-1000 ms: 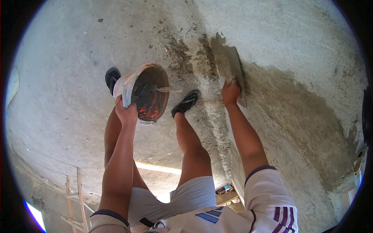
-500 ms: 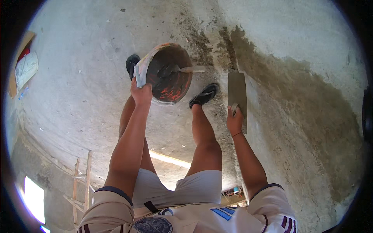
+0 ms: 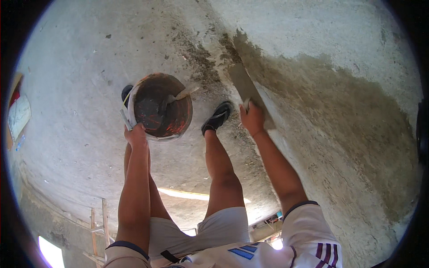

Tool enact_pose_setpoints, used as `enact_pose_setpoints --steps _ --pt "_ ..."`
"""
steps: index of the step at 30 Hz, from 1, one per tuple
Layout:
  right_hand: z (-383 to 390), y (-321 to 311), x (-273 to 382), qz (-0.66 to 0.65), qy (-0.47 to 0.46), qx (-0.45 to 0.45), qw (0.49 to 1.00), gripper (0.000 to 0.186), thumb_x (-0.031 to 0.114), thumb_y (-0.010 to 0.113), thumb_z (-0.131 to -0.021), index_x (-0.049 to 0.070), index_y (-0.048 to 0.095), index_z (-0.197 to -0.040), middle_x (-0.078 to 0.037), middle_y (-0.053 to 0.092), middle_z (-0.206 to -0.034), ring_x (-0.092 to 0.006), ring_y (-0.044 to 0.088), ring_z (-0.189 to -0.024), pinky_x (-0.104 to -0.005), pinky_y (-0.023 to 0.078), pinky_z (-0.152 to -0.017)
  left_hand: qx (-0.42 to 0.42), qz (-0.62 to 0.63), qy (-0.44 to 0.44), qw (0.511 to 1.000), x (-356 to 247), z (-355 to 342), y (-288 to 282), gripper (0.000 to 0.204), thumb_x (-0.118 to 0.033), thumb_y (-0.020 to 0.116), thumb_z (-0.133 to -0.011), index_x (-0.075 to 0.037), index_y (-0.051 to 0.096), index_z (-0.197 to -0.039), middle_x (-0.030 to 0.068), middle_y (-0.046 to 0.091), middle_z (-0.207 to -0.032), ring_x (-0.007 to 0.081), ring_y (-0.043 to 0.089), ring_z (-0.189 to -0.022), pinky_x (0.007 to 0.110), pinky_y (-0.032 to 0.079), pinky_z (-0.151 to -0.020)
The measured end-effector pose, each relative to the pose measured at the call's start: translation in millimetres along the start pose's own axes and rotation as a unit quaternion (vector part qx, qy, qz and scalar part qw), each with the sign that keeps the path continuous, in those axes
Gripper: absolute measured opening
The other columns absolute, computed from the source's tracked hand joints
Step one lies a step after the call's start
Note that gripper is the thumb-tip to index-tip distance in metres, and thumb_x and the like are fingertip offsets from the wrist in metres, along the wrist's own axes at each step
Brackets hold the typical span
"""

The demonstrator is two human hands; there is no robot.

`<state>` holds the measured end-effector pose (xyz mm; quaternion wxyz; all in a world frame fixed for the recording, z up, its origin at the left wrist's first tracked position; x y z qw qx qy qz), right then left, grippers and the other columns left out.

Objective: The person scoops mortar from a bucket using a trowel and spreads it onto the wall.

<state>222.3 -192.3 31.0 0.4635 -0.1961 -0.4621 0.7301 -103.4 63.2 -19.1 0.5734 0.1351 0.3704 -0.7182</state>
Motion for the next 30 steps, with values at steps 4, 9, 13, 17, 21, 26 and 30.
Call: enact_pose_setpoints --steps 4,9,13,17,21,26,30 --pt "-78 -16 -9 0.128 0.050 0.081 0.987 0.043 0.039 0.061 -0.084 -0.001 0.059 -0.098 -0.025 0.063 -0.089 -0.0402 0.062 -0.078 -0.0494 0.049 -0.068 -0.008 0.018 -0.057 0.998 -6 7 14 0.031 0.002 0.057 -0.065 0.001 0.055 -0.095 -0.0005 0.045 -0.062 0.0116 0.043 -0.051 0.027 0.034 -0.047" --pt "-77 -32 18 -0.004 0.063 -0.066 0.996 0.040 0.035 0.057 -0.089 -0.003 0.058 -0.102 -0.026 0.063 -0.092 -0.0418 0.062 -0.084 -0.0466 0.049 -0.068 0.046 -0.030 -0.010 0.998 -9 -6 3 0.039 0.006 0.054 -0.063 0.001 0.053 -0.102 -0.0001 0.046 -0.065 0.0112 0.044 -0.055 0.025 0.034 -0.048" --pt "-80 4 23 -0.156 0.040 -0.056 0.985 0.049 0.040 0.054 -0.090 -0.004 0.054 -0.113 -0.027 0.059 -0.106 -0.0427 0.058 -0.097 -0.0484 0.046 -0.079 0.011 0.031 -0.023 0.999 -31 11 17 0.040 0.007 0.053 -0.062 0.001 0.053 -0.102 0.0011 0.048 -0.069 0.0116 0.045 -0.059 0.026 0.035 -0.050" --pt "-103 84 49 -0.150 0.065 0.182 0.970 0.063 0.047 0.053 -0.090 -0.003 0.047 -0.127 -0.026 0.054 -0.122 -0.0407 0.053 -0.111 -0.0478 0.043 -0.093 -0.021 0.066 -0.023 0.997 -21 1 13 0.039 0.007 0.053 -0.062 0.001 0.054 -0.100 0.0016 0.049 -0.073 0.0123 0.046 -0.061 0.026 0.036 -0.051" --pt "-111 113 99 -0.074 0.056 0.316 0.944 0.068 0.049 0.052 -0.089 -0.003 0.042 -0.133 -0.024 0.046 -0.132 -0.0386 0.044 -0.122 -0.0451 0.039 -0.101 -0.009 0.054 0.016 0.998 -28 0 9 0.040 0.006 0.053 -0.061 0.001 0.055 -0.100 0.0022 0.051 -0.075 0.0127 0.047 -0.063 0.025 0.037 -0.053" --pt "-92 103 97 -0.105 0.066 0.218 0.968 0.069 0.044 0.053 -0.090 -0.001 0.033 -0.139 -0.022 0.038 -0.140 -0.0365 0.037 -0.129 -0.0446 0.035 -0.104 0.020 0.067 0.028 0.997 -64 13 1 0.039 0.006 0.052 -0.062 0.001 0.055 -0.100 0.0032 0.053 -0.075 0.0121 0.049 -0.062 0.025 0.038 -0.052" --pt "21 40 89 -0.338 0.135 0.155 0.918 0.054 0.025 0.053 -0.093 0.000 0.034 -0.137 -0.021 0.042 -0.136 -0.0347 0.041 -0.127 -0.0425 0.035 -0.103 0.026 0.041 0.069 0.996 -131 67 -18 0.038 0.006 0.053 -0.063 0.002 0.056 -0.100 0.0036 0.054 -0.074 0.0111 0.049 -0.058 0.026 0.038 -0.049"
Point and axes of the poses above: each hand's wrist, its own z-axis away from the middle knuckle, its own y-axis out of the palm, x = y × z, the point moved 1 cm from there along -z, towards the middle knuckle
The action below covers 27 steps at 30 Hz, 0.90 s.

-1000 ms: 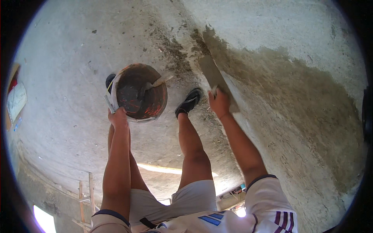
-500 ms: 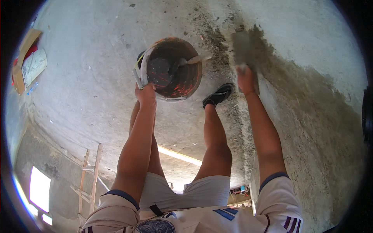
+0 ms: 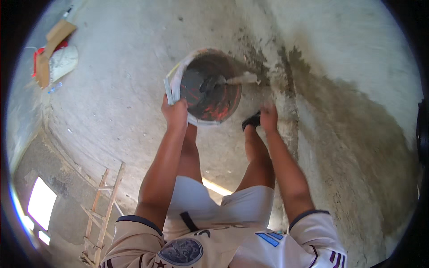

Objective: The person scoops mortar from a bucket using a trowel and spreads it onto the wall.

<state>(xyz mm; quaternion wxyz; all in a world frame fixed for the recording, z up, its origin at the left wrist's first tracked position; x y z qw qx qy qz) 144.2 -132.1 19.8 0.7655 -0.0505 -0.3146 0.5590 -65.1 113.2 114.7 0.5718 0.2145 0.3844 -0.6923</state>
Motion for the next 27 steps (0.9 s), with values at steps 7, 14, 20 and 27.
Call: enact_pose_setpoints --steps 7,14,20,27 --pt "227 -152 36 -0.136 -0.118 -0.099 0.979 0.028 0.010 0.058 -0.087 0.001 0.054 -0.113 -0.012 0.060 -0.104 -0.0196 0.057 -0.098 -0.0321 0.045 -0.085 0.038 -0.069 0.181 0.980 -159 136 -32 0.033 0.003 0.053 -0.063 0.003 0.059 -0.096 0.0055 0.055 -0.089 0.0152 0.054 -0.079 0.026 0.044 -0.072" --pt "399 -316 191 0.024 -0.482 -0.126 0.867 0.022 0.000 0.056 -0.077 0.001 0.059 -0.098 -0.013 0.060 -0.094 -0.0253 0.059 -0.086 -0.0328 0.046 -0.077 0.060 -0.135 0.400 0.904 -214 201 -49 0.031 0.003 0.053 -0.060 0.006 0.060 -0.090 0.0073 0.056 -0.096 0.0164 0.055 -0.088 0.025 0.043 -0.074" --pt "566 -383 199 0.178 -0.652 -0.199 0.710 0.012 0.004 0.053 -0.070 0.002 0.059 -0.080 -0.016 0.060 -0.076 -0.0265 0.059 -0.069 -0.0345 0.045 -0.061 0.060 -0.031 0.404 0.912 -242 238 -48 0.040 0.004 0.052 -0.061 0.004 0.058 -0.100 -0.0008 0.053 -0.077 0.0104 0.051 -0.065 0.022 0.042 -0.061" --pt "657 -402 175 0.380 -0.522 -0.341 0.683 0.007 0.008 0.047 -0.086 0.006 0.052 -0.091 -0.016 0.059 -0.081 -0.0243 0.057 -0.062 -0.0341 0.046 -0.055 0.060 0.022 0.388 0.919 -248 259 -52 0.039 0.008 0.049 -0.058 0.005 0.057 -0.097 -0.0008 0.050 -0.069 0.0072 0.043 -0.054 0.023 0.033 -0.045"
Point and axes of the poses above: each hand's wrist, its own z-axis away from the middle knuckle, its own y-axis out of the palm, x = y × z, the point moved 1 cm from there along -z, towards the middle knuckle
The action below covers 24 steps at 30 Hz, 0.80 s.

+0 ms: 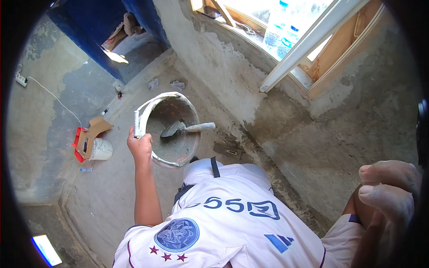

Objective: The person scoops mortar from a bucket using a trowel and spreads it onto the wall.

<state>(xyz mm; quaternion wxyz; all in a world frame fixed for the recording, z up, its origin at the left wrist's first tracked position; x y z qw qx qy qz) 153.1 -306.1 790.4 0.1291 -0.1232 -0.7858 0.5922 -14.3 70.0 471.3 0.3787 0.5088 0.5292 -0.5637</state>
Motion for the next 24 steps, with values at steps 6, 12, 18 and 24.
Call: enact_pose_setpoints --steps 6,12,18,24 --pt "28 -10 -9 -0.026 0.033 -0.043 0.998 0.016 0.005 0.045 -0.085 0.006 0.052 -0.100 -0.015 0.059 -0.084 -0.0206 0.058 -0.064 -0.0316 0.048 -0.056 -0.009 -0.035 0.030 0.999 1 -3 -1 0.040 0.007 0.050 -0.057 0.006 0.056 -0.097 0.0014 0.051 -0.070 0.0093 0.046 -0.054 0.024 0.035 -0.046" --pt "24 5 -1 -0.075 0.016 -0.086 0.993 0.031 -0.001 0.046 -0.078 0.006 0.055 -0.107 -0.016 0.060 -0.086 -0.0189 0.058 -0.065 -0.0303 0.048 -0.057 -0.020 -0.021 0.028 0.999 -2 -2 -7 0.041 0.004 0.052 -0.059 0.007 0.056 -0.100 0.0019 0.052 -0.071 0.0097 0.046 -0.054 0.025 0.037 -0.047" --pt "-17 123 -26 -0.245 0.003 0.039 0.969 0.038 0.003 0.056 -0.069 -0.001 0.057 -0.107 -0.016 0.062 -0.096 -0.0331 0.061 -0.082 -0.0392 0.048 -0.073 0.015 -0.003 0.068 0.998 -41 10 9 0.043 0.005 0.053 -0.061 0.003 0.059 -0.103 -0.0016 0.050 -0.066 0.0070 0.045 -0.050 0.023 0.036 -0.045" --pt "-53 224 -1 -0.256 -0.091 -0.010 0.962 0.038 0.017 0.066 -0.073 0.000 0.057 -0.105 -0.014 0.058 -0.100 -0.0308 0.055 -0.099 -0.0386 0.046 -0.084 0.060 0.034 0.074 0.995 -90 13 1 0.041 0.005 0.051 -0.060 0.003 0.060 -0.099 -0.0012 0.051 -0.069 0.0078 0.045 -0.057 0.023 0.039 -0.048"
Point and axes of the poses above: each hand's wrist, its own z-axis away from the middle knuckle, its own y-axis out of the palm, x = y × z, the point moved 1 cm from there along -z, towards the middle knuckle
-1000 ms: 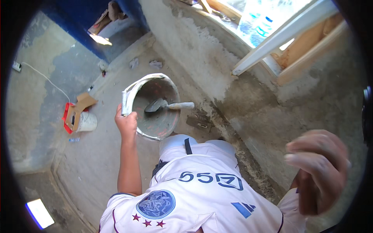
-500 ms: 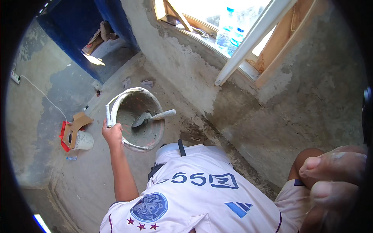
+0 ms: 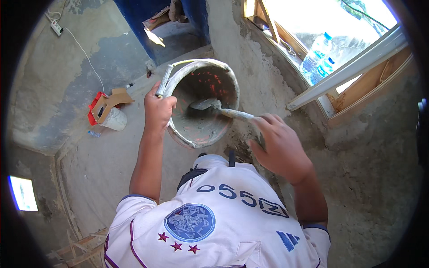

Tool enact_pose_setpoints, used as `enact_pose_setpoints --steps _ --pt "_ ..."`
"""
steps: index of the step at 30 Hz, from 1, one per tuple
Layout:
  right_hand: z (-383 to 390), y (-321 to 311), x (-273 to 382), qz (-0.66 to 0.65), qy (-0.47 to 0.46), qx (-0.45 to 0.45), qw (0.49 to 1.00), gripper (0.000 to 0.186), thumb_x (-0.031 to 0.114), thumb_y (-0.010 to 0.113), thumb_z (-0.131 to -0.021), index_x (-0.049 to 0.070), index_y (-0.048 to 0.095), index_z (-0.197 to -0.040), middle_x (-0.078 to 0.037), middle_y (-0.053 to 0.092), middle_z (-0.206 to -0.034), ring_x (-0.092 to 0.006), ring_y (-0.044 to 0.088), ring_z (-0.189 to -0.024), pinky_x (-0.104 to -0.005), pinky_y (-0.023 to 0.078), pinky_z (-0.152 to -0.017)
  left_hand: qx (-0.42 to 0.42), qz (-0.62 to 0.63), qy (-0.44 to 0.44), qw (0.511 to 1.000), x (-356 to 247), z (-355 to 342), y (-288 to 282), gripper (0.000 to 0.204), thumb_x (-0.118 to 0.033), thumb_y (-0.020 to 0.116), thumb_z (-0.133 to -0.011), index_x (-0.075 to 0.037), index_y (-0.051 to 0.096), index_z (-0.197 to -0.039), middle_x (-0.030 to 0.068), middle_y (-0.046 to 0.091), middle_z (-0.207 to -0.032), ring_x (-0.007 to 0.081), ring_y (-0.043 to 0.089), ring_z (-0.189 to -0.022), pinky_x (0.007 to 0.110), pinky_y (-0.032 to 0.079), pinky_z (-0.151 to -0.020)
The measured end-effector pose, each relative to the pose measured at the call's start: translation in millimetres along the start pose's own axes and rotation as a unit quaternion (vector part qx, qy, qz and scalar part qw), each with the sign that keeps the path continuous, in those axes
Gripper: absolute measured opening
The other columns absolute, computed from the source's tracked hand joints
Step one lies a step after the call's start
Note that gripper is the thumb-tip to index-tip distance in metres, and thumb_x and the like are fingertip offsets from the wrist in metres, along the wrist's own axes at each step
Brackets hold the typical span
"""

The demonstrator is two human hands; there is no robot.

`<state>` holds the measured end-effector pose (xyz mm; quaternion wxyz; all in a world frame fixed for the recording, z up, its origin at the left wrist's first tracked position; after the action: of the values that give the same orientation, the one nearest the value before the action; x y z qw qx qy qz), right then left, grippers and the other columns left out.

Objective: The person scoops mortar from a bucket using a trowel and spreads it onto the wall.

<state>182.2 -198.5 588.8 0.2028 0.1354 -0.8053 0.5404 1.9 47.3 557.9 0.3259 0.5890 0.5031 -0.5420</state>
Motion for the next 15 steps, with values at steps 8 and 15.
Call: enact_pose_setpoints --steps 8,15 --pt "-22 46 -2 0.175 0.093 0.002 0.980 0.031 0.024 0.070 -0.070 0.005 0.060 -0.093 -0.009 0.059 -0.091 -0.0258 0.056 -0.095 -0.0369 0.045 -0.078 0.043 0.078 -0.003 0.996 -49 3 -9 0.040 0.008 0.052 -0.058 0.002 0.061 -0.097 -0.0002 0.051 -0.069 0.0094 0.045 -0.057 0.024 0.039 -0.050" --pt "-24 40 -12 0.298 0.101 0.005 0.949 0.025 0.024 0.070 -0.069 0.008 0.058 -0.084 -0.007 0.061 -0.087 -0.0238 0.058 -0.091 -0.0357 0.041 -0.077 0.040 0.131 -0.025 0.990 -59 7 -12 0.043 0.011 0.052 -0.058 0.004 0.060 -0.100 0.0033 0.053 -0.072 0.0120 0.048 -0.057 0.025 0.040 -0.050"
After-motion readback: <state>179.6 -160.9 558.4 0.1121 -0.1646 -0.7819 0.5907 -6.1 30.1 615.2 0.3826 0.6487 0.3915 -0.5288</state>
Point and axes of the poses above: each hand's wrist, its own z-axis away from the middle knuckle, its own y-axis out of the palm, x = y × z, the point moved 1 cm from there along -z, towards the middle knuckle
